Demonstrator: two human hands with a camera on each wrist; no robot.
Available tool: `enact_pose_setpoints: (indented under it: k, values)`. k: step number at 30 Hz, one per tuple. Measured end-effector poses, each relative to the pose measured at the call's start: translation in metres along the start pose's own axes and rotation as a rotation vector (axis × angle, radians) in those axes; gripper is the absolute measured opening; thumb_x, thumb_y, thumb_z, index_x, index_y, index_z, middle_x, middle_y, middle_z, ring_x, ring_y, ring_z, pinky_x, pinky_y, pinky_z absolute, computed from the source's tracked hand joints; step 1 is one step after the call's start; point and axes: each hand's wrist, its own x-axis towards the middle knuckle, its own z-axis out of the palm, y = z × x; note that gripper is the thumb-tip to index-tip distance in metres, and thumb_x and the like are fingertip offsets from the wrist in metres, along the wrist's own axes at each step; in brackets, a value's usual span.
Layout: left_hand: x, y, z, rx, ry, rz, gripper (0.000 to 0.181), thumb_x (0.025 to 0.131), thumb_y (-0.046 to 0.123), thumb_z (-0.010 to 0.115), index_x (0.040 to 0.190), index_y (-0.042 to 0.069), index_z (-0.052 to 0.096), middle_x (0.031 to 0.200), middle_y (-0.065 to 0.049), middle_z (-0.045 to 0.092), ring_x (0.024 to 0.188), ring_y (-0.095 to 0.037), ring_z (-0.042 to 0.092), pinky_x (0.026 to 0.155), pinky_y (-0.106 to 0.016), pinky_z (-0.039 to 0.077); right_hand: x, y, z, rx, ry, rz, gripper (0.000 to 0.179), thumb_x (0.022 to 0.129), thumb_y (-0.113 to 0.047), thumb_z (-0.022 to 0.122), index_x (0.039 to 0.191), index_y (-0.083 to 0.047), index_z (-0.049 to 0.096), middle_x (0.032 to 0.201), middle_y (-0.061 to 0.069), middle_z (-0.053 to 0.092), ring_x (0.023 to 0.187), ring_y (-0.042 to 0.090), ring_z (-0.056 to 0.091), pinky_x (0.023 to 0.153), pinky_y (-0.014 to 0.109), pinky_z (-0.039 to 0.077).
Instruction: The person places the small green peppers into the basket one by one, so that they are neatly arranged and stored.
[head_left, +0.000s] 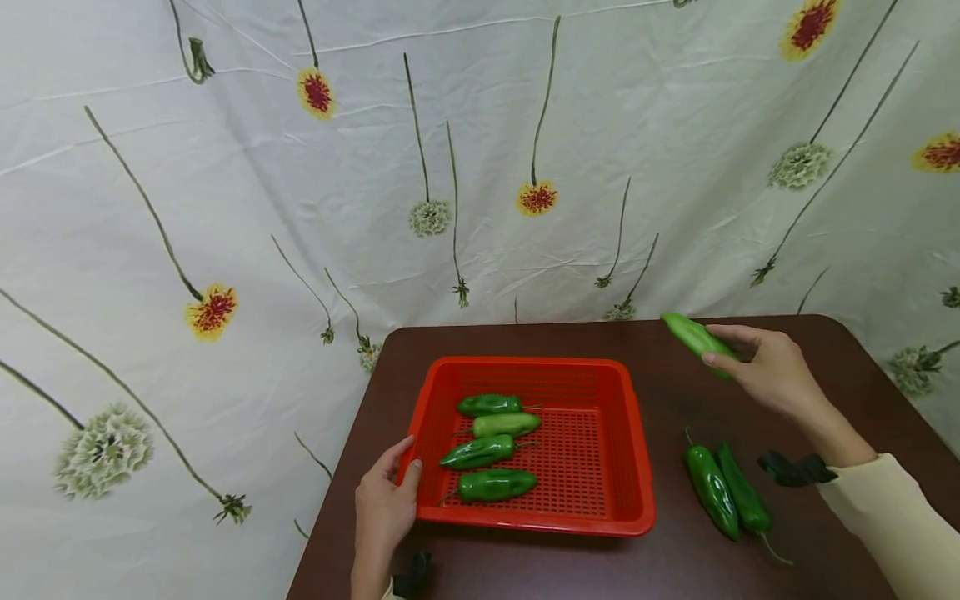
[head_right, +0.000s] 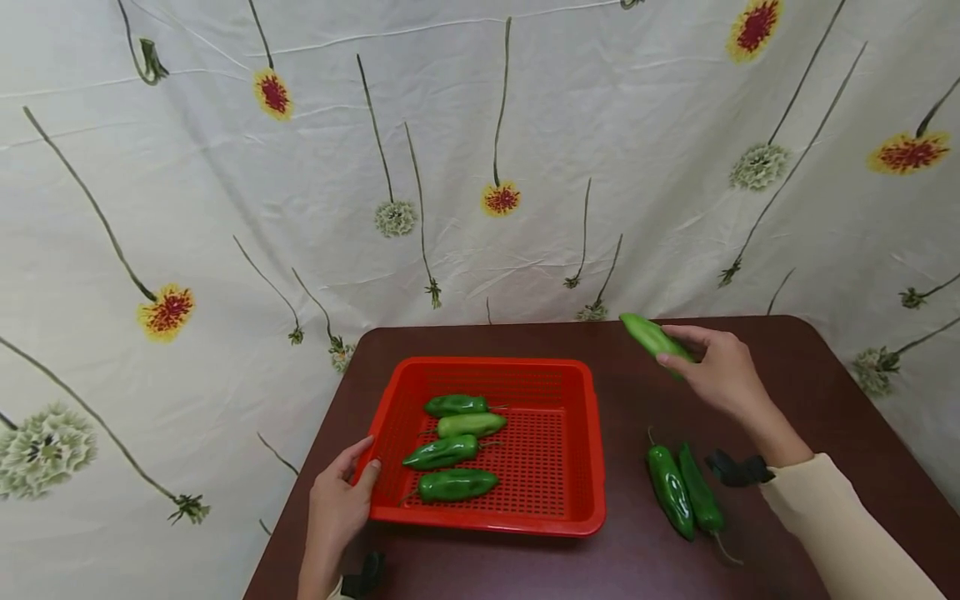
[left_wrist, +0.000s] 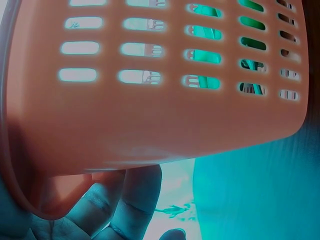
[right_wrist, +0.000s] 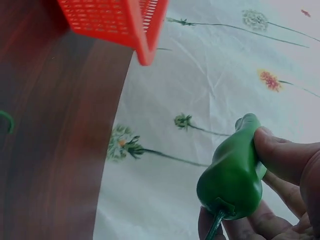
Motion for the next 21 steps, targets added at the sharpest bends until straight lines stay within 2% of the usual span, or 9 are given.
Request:
enact_pose_setpoints:
  k: [6,9,15,21]
  values:
    - [0.000,0.000,0.000,0.002,0.002,-0.003,0.034,0.088,0.026,0.064,0.122,0.031,0.061,0.106,-0.010,0.071,0.083,-0.020,0.069,0.065,-0.036,0.057,0.008,-0.015,0.005,0.017,0.010,-0.022,0.054,0.084,-0.043,0.067,0.130,-0.018,0.057,0.118,0.022,0.063,0.095,0.034,0.066,0.053,0.025,0.049]
    - [0.000,-0.001,0.000,0.003,0.001,-0.011,0.034,0.088,0.026,0.064,0.122,0.031,0.061,0.106,-0.010,0.070,0.084,-0.020,0.069,0.066,-0.036,0.057,0.012,-0.024,0.008,0.038,0.006,-0.016,0.054,0.083,-0.045,0.067,0.130,-0.020,0.058,0.119,0.020,0.063,0.098,0.034,0.065,0.055,0.025,0.049]
    - [0.000,-0.001,0.001,0.004,-0.001,-0.021,0.035,0.088,0.027,0.064,0.122,0.032,0.061,0.108,-0.010,0.070,0.085,-0.021,0.069,0.066,-0.036,0.057,0.018,-0.041,0.019,0.091,-0.004,-0.073,0.052,0.083,-0.043,0.068,0.129,-0.019,0.058,0.117,0.019,0.065,0.097,0.035,0.066,0.054,0.026,0.050]
    - [0.000,-0.002,0.001,0.006,0.015,0.002,0.034,0.088,0.026,0.064,0.121,0.031,0.062,0.106,-0.010,0.071,0.083,-0.020,0.069,0.065,-0.035,0.057,0.025,-0.053,0.035,0.150,-0.081,-0.138,0.050,0.084,-0.037,0.069,0.130,-0.020,0.057,0.118,0.016,0.065,0.100,0.032,0.065,0.059,0.025,0.053]
